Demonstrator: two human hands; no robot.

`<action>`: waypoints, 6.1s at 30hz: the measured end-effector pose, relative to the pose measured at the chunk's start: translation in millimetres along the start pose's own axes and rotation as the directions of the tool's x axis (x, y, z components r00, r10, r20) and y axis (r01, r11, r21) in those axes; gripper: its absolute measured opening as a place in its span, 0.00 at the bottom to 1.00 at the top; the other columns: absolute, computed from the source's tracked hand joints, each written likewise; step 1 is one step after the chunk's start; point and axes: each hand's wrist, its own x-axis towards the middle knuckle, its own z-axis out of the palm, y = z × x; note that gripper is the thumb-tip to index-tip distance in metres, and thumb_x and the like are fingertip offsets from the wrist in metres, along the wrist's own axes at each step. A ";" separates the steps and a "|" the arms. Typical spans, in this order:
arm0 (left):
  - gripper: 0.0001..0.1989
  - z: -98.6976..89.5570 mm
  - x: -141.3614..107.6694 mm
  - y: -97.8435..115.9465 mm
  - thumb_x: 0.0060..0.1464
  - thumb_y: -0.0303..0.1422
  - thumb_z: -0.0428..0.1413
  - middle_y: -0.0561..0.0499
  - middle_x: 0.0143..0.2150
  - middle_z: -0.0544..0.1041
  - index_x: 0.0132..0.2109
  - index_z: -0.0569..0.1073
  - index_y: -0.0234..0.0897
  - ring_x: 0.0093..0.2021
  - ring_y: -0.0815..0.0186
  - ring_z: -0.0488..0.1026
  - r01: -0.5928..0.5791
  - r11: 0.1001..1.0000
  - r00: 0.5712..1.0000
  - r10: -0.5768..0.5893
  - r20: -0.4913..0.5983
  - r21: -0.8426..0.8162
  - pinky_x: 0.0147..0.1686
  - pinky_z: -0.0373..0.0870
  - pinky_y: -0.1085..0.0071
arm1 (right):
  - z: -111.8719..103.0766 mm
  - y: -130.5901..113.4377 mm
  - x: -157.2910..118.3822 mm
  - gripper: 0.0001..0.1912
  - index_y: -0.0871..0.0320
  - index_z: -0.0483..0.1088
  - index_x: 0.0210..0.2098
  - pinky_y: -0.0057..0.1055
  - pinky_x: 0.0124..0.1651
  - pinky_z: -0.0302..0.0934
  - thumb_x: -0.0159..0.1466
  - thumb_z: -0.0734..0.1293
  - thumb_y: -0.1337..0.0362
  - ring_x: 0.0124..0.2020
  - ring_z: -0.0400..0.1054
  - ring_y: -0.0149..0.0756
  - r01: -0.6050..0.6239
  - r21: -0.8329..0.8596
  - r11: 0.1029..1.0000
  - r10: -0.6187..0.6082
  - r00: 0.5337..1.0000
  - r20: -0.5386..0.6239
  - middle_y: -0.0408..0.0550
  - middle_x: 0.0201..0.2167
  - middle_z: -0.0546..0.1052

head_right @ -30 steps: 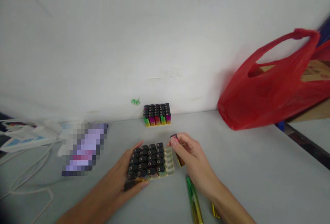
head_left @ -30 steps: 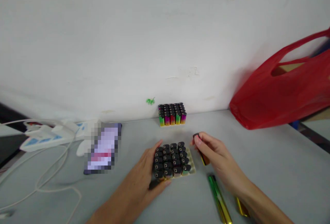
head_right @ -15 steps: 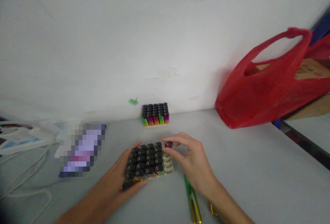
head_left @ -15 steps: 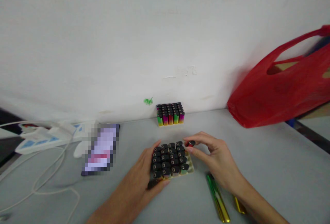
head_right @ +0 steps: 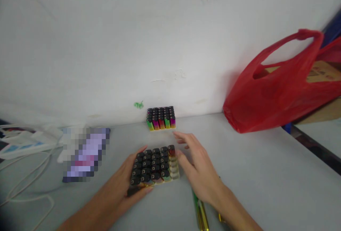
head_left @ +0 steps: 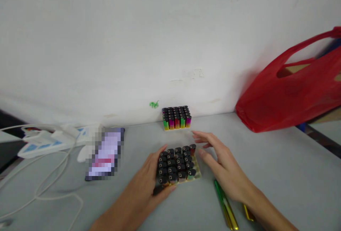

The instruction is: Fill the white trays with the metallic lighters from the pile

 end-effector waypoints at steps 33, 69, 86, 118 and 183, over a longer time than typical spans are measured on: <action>0.49 0.8 -0.9 -0.9 0.71 0.35 0.64 0.43 0.81 0.64 0.84 0.42 0.58 0.79 0.43 0.66 -0.005 1.000 1.000 0.005 0.005 -0.012 0.77 0.64 0.36 | -18.3 13.4 13.5 0.20 0.52 0.67 0.43 0.34 0.37 0.64 0.77 0.66 0.41 0.31 0.73 0.39 -0.182 0.140 0.973 0.192 0.979 -0.062 0.42 0.29 0.78; 0.49 0.6 -2.2 -1.4 0.70 0.35 0.65 0.43 0.82 0.63 0.84 0.44 0.57 0.79 0.43 0.65 0.007 1.000 1.000 -0.008 -0.008 -0.010 0.78 0.63 0.39 | 6.6 0.6 2.7 0.29 0.49 0.50 0.21 0.34 0.23 0.33 0.68 0.65 0.43 0.21 0.32 0.29 -0.510 0.682 0.524 0.383 0.856 0.346 0.31 0.19 0.43; 0.48 -0.5 -0.6 0.7 0.71 0.35 0.64 0.43 0.82 0.63 0.84 0.43 0.56 0.79 0.44 0.65 0.003 1.000 1.000 -0.003 0.010 -0.015 0.78 0.63 0.38 | 3.7 4.3 7.6 0.33 0.50 0.49 0.21 0.31 0.22 0.31 0.68 0.68 0.38 0.20 0.32 0.26 -0.533 0.705 0.468 0.318 0.846 0.429 0.30 0.19 0.43; 0.47 -0.9 -0.2 0.9 0.71 0.35 0.64 0.44 0.80 0.65 0.83 0.44 0.59 0.78 0.44 0.67 -0.010 1.000 1.000 0.010 0.004 -0.025 0.77 0.65 0.38 | 5.1 -5.5 3.5 0.14 0.52 0.81 0.40 0.36 0.46 0.61 0.74 0.74 0.49 0.41 0.68 0.41 -0.042 0.303 0.952 0.069 0.995 -0.078 0.45 0.38 0.74; 0.48 -2.3 -0.5 3.2 0.71 0.35 0.65 0.43 0.81 0.65 0.83 0.44 0.57 0.78 0.44 0.67 -0.010 1.000 1.000 0.011 0.018 -0.028 0.77 0.65 0.38 | -55.6 16.8 2.5 0.16 0.55 0.77 0.24 0.32 0.27 0.56 0.62 0.78 0.54 0.24 0.69 0.37 -0.193 -0.530 0.826 0.415 0.844 0.340 0.45 0.21 0.79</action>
